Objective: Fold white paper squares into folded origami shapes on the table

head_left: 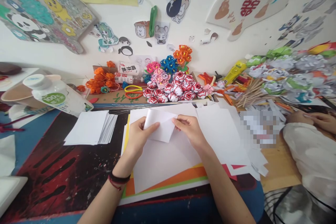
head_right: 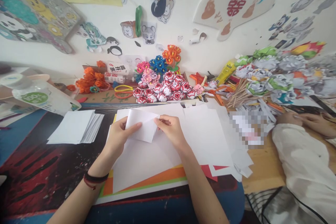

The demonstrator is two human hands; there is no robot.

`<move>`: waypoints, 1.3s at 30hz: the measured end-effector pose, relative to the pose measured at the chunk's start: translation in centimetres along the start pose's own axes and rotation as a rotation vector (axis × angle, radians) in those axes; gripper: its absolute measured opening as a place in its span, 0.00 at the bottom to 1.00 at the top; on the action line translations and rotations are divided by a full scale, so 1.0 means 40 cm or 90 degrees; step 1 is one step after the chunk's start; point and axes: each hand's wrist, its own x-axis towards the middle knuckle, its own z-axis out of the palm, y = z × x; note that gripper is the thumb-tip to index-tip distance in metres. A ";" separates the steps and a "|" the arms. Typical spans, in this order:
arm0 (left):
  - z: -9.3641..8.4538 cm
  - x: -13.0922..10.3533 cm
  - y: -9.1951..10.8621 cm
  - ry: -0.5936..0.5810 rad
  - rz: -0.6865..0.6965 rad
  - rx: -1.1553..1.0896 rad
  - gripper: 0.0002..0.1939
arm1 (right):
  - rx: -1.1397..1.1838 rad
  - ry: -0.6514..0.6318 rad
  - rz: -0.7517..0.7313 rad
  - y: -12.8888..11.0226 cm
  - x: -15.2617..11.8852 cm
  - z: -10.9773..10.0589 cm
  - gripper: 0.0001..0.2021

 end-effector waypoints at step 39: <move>-0.001 0.001 -0.009 -0.029 0.048 0.060 0.18 | -0.041 0.029 -0.039 0.002 0.000 -0.007 0.16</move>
